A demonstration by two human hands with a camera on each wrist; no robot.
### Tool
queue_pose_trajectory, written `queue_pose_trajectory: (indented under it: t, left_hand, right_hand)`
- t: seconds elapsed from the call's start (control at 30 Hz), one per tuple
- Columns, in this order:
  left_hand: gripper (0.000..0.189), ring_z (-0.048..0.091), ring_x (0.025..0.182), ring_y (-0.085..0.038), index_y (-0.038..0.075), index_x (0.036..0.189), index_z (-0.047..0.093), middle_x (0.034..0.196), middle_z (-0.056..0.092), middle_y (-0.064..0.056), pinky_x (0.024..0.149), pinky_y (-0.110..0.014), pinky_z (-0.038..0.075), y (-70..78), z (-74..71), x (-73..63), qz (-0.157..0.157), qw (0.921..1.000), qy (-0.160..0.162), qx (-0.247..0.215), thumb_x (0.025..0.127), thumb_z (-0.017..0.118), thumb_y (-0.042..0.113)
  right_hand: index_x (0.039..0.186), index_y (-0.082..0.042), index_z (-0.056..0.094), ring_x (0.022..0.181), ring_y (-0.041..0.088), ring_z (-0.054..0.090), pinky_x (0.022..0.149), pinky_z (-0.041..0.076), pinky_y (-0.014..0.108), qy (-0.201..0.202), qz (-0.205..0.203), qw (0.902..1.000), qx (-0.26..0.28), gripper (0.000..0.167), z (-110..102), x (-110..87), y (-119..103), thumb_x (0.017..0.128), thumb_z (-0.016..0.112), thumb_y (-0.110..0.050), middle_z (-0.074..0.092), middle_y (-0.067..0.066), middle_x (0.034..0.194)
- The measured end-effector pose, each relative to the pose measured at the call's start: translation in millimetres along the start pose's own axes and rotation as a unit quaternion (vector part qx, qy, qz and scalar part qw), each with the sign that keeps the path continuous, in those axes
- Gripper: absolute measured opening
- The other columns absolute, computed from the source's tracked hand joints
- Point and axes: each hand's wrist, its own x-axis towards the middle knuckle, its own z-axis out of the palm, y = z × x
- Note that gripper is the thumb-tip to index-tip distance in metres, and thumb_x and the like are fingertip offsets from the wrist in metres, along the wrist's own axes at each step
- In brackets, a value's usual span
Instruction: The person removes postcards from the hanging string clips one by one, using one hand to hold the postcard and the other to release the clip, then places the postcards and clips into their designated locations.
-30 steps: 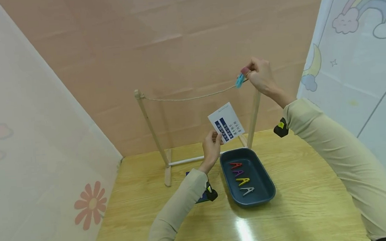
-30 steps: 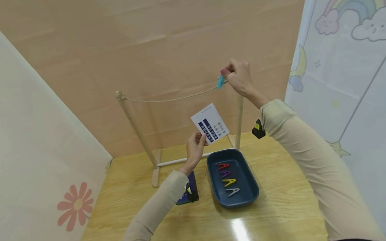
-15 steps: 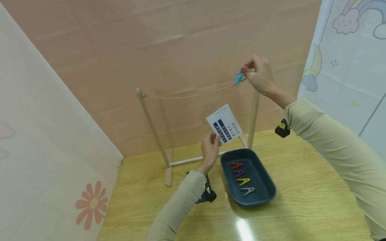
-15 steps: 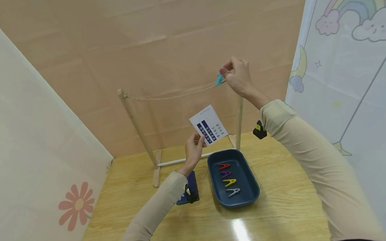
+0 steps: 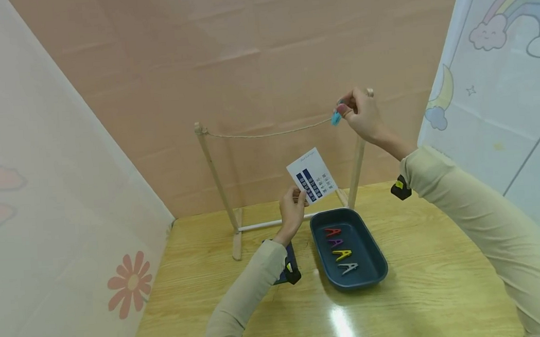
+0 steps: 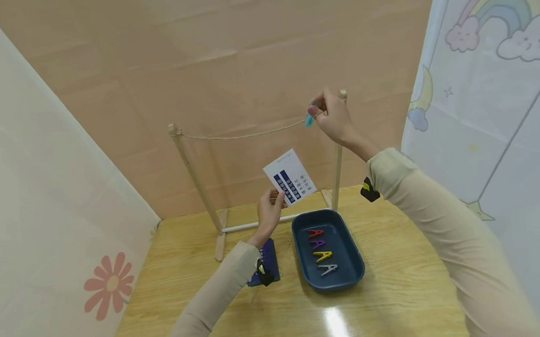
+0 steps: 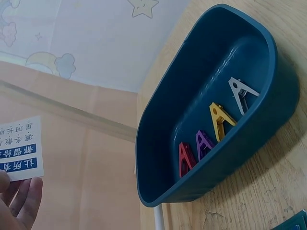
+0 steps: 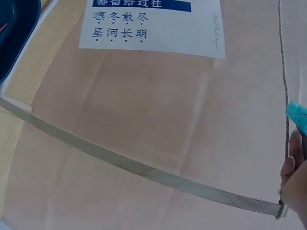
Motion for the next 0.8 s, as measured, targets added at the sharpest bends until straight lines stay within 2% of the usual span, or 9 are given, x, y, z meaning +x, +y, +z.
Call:
queue_pose_trajectory:
  t: [0.27, 0.47, 0.7, 0.8]
  left_hand:
    - [0.008, 0.068, 0.075, -0.027, -0.006, 0.098, 0.063, 0.091, 0.066, -0.019, 0.066, -0.029, 0.06, -3.2, -4.9, -0.9, -0.004, 1.0, -0.002, -0.001, 0.098, 0.06, 0.001]
    - [0.008, 0.069, 0.078, -0.03, -0.006, 0.097, 0.062, 0.093, 0.066, -0.019, 0.066, -0.026, 0.06, -7.8, -10.4, -3.0, -0.007, 0.9999, -0.008, 0.001, 0.098, 0.06, 0.001]
    - [0.008, 0.069, 0.075, -0.036, -0.009, 0.095, 0.06, 0.092, 0.065, -0.022, 0.067, -0.042, 0.061, -13.2, -19.1, -6.9, -0.007, 0.9998, -0.017, -0.001, 0.097, 0.06, -0.001]
    - [0.01, 0.069, 0.072, -0.032, -0.008, 0.094, 0.06, 0.09, 0.066, -0.02, 0.065, -0.039, 0.061, -18.5, -23.6, -8.6, 0.011, 0.9997, -0.021, -0.003, 0.098, 0.06, 0.001]
  right_hand:
    - [0.113, 0.003, 0.055, 0.068, 0.017, 0.05, 0.06, 0.039, 0.022, -0.046, -0.01, 0.9984, -0.032, 0.026, 1, -9.4, 7, 0.105, 0.049, -0.02, 0.063, 0.015, 0.088]
    - [0.117, 0.002, 0.056, 0.076, 0.016, 0.056, 0.064, 0.044, 0.021, -0.101, -0.004, 0.9946, -0.022, 0.03, 3, -17.3, 12, 0.104, 0.054, -0.025, 0.064, 0.015, 0.096]
    - [0.115, -0.001, 0.059, 0.076, 0.021, 0.059, 0.067, 0.046, 0.026, -0.146, 0.002, 0.9892, -0.008, 0.028, 10, -29.1, 27, 0.101, 0.061, -0.026, 0.066, 0.012, 0.09]
    - [0.114, -0.002, 0.06, 0.076, 0.022, 0.059, 0.066, 0.045, 0.028, -0.159, 0.014, 0.9871, -0.004, 0.028, 14, -32.6, 29, 0.099, 0.063, -0.025, 0.066, 0.012, 0.089]
